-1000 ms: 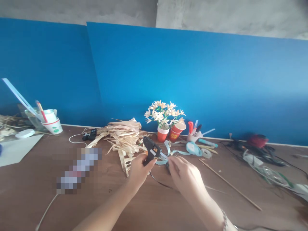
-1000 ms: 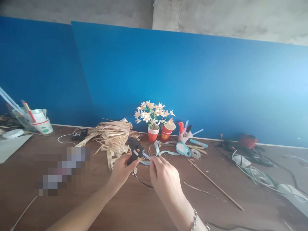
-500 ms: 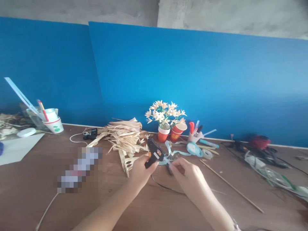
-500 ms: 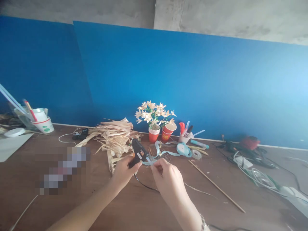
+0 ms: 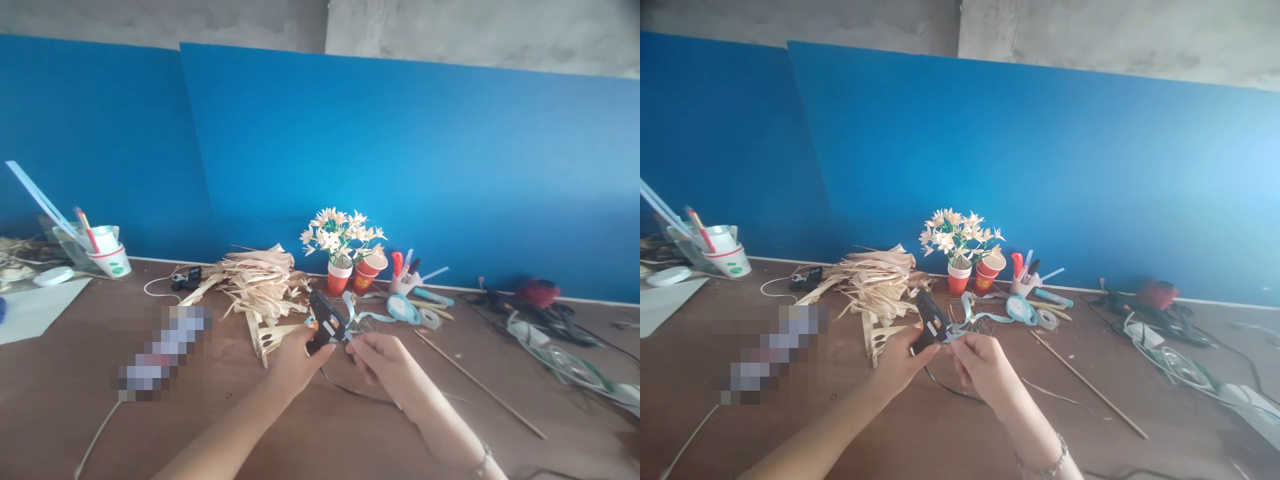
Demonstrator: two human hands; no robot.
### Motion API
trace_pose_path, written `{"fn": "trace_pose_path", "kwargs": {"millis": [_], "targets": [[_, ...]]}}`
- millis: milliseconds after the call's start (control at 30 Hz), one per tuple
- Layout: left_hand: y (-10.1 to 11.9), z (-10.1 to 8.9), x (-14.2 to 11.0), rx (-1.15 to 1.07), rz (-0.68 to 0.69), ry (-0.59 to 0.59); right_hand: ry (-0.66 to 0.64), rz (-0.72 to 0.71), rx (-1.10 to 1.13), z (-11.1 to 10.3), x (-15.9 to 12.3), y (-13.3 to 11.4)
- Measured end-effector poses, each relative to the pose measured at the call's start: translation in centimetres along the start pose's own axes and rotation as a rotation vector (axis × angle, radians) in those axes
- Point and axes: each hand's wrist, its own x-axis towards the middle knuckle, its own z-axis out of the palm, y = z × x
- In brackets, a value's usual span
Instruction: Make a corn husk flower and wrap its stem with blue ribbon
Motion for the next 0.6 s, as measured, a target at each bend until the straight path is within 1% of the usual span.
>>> {"fn": "trace_pose_path", "kwargs": {"millis": [67,133,200,233,300,400,467,533,600], "targets": [[0.1,-0.1,0.0,-0.024,0.011,0.005,-0.111,0.049,0.253,-0.2,0.4,0.1],[0.2,-0.2,0.1,-0.060,0.008,0.007,-0.210,0.081,0.432,-0.4,0.8,0.5],[0.4,-0.3,0.1,-0.111,-0.005,0.000,-0.264,0.108,0.490,-0.5,1.2,1.1],[0.5,-0.3,0.1,-0.140,-0.011,-0.009,-0.257,0.115,0.477,-0.5,1.4,1.4],[0.6,-0.3,0.1,-0.200,-0.016,-0.029,-0.175,0.060,0.414,-0.2,1.8,1.9],[0.8,-0.2,0.1,-0.254,-0.021,-0.043,-0.027,-0.174,0.351,1.1,2.2,2.4],[1.1,-0.1,0.0,-0.266,-0.015,-0.048,0.034,-0.292,0.336,2.6,2.5,2.7],[1.4,0.0,-0.1,-0.292,0.011,-0.056,0.099,-0.330,0.298,4.2,3.0,3.2],[1.5,0.2,-0.2,-0.323,0.034,-0.072,0.181,-0.322,0.256,5.4,3.5,3.6]]}}
